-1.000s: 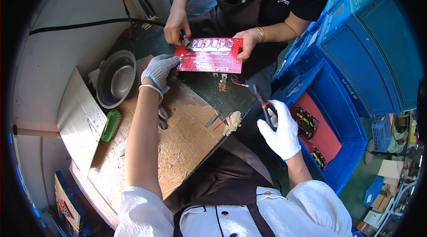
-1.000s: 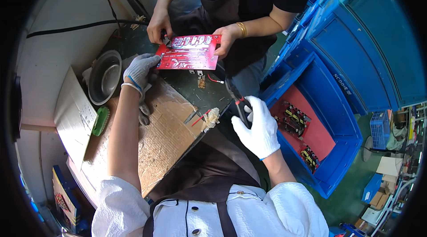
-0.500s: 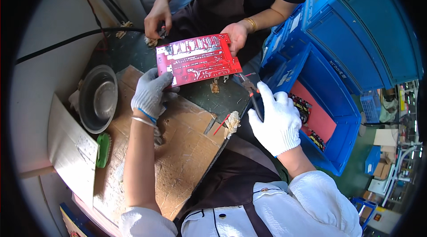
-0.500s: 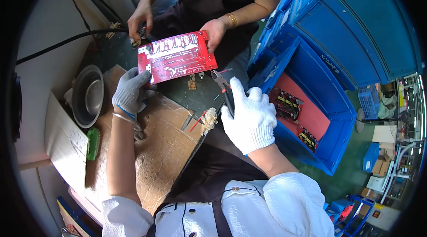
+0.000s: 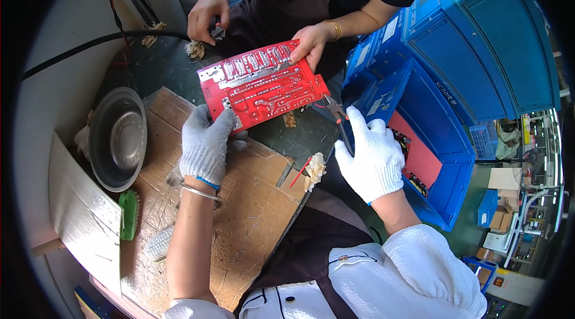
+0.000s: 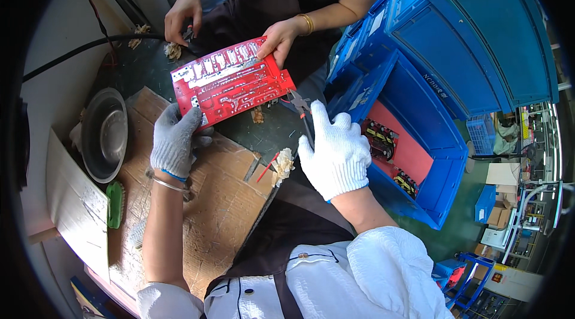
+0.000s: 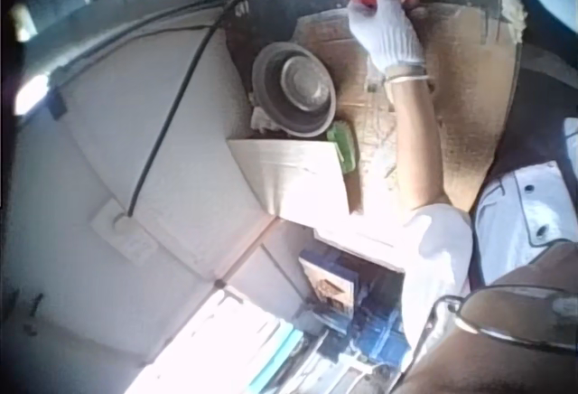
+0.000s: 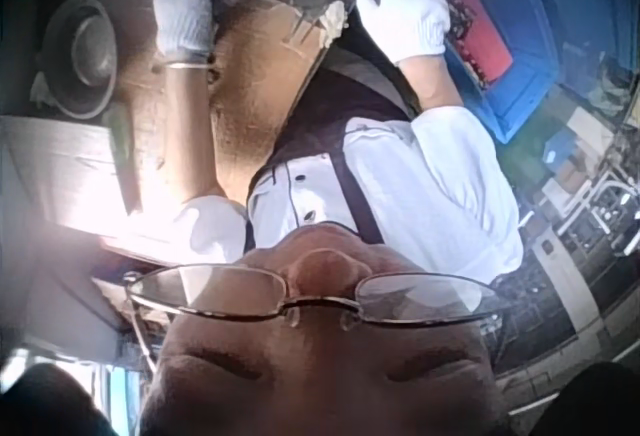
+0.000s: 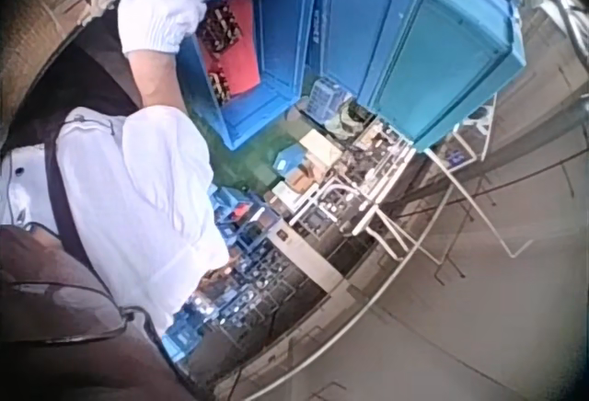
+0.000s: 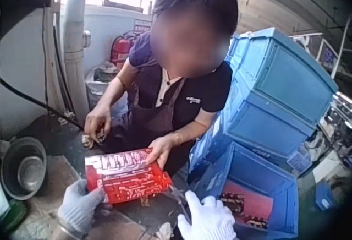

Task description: Cleaning and inspecting red printed circuit boards at an assembly station using a brush and wire cutters.

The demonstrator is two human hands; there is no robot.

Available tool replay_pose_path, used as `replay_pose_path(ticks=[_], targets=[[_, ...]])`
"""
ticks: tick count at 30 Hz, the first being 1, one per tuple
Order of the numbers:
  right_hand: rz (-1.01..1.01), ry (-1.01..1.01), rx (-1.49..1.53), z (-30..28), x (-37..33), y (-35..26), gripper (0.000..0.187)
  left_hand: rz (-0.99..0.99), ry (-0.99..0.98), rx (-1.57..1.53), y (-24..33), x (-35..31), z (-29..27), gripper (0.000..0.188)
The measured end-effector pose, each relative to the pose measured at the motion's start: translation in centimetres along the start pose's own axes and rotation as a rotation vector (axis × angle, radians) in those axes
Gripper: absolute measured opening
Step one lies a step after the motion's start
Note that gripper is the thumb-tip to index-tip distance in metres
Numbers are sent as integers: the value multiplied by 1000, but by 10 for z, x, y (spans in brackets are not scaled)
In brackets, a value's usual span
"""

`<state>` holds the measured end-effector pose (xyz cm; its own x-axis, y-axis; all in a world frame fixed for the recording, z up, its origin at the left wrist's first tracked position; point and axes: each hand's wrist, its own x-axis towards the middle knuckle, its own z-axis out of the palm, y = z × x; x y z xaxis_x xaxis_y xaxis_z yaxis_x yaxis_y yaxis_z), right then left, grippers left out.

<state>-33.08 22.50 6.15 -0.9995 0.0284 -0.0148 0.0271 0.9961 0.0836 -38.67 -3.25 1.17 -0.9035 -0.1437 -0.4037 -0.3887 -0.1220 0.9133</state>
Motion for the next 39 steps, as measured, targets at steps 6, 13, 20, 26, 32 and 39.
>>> replay_pose_path(ticks=[6, 13, 20, 26, 32, 39], targets=[[12, -36, 26, -1, 2, -1, 59, 24, 17, -28, -3, -5, 3, 25], [9, -51, 62, 4, 2, 4, 56, 67, 46, -20, -1, -14, 10, 23], [3, -113, 365, 29, 7, 24, 50, 77, 70, -46, -3, -17, 14, 23], [69, 152, 701, 27, 12, 42, 44, 70, 74, -82, -8, -16, 13, 23], [-130, 282, 222, 25, 7, 31, 58, 63, 68, -69, -8, -15, 12, 24], [-141, 130, 76, 20, 15, 28, 58, 66, 73, -63, -11, -17, 9, 25]])
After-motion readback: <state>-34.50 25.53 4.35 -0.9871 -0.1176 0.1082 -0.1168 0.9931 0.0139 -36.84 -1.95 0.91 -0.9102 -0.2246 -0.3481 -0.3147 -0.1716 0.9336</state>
